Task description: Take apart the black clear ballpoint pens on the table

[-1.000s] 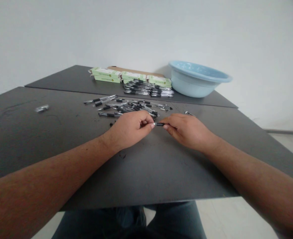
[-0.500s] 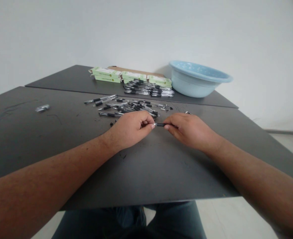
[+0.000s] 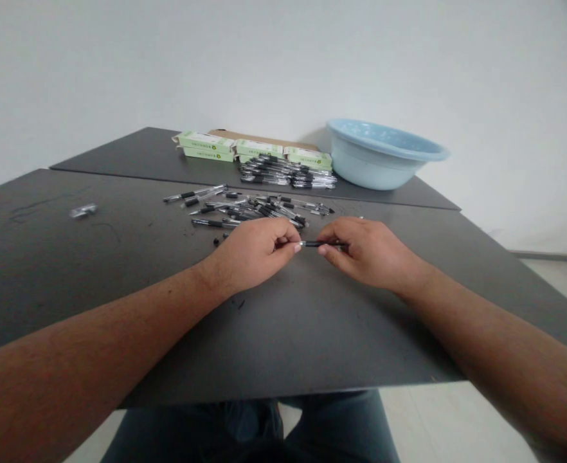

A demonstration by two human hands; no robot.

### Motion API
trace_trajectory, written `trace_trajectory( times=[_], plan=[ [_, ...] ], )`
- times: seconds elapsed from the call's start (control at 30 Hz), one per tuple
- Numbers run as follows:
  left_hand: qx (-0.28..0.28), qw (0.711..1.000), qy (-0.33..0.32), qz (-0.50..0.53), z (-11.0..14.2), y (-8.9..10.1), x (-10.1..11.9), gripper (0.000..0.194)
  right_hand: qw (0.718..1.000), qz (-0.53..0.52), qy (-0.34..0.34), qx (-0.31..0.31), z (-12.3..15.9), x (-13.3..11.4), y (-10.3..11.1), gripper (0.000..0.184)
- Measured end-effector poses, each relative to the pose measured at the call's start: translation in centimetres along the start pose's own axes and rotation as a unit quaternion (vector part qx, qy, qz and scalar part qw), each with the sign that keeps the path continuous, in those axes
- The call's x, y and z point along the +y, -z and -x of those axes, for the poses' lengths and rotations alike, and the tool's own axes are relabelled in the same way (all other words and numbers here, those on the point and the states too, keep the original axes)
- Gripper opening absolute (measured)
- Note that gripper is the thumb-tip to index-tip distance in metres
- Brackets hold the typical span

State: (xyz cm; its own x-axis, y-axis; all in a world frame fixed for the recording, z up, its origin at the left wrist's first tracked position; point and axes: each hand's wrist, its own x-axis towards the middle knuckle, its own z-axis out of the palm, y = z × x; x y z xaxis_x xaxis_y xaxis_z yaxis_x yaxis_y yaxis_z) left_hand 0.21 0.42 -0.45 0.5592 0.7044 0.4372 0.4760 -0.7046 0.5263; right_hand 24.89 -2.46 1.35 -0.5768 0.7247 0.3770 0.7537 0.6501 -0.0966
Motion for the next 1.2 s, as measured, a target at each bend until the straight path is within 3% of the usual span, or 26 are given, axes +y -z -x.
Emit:
trace_trajectory(
  times=[0.33,0.57,0.77,0.97,1.2],
  plan=[
    [0.003,1.0,-0.006,-0.019,-0.15,0.13,-0.01,0.009,0.999,0.03,-0.005,-0.038,-0.06,-0.18,-0.07,0.02],
    [0.001,1.0,-0.015,0.015,-0.01,0.04,-0.08,0.009,0.999,0.023,0.006,-0.039,-0.08,-0.3,-0.26,0.021],
    [0.036,0.999,-0.03,0.005,0.1,0.02,-0.06,0.009,1.0,0.006,-0.006,0.002,0.07,-0.06,-0.25,0.018],
    [0.034,0.998,-0.054,0.004,0.09,-0.02,-0.24,0.007,0.999,0.011,0.006,-0.047,-0.07,-0.09,-0.15,0.018],
    [0.037,0.998,-0.05,0.011,0.06,0.02,-0.12,0.007,0.999,-0.031,-0.019,-0.029,-0.11,-0.11,-0.17,0.013]
  ],
)
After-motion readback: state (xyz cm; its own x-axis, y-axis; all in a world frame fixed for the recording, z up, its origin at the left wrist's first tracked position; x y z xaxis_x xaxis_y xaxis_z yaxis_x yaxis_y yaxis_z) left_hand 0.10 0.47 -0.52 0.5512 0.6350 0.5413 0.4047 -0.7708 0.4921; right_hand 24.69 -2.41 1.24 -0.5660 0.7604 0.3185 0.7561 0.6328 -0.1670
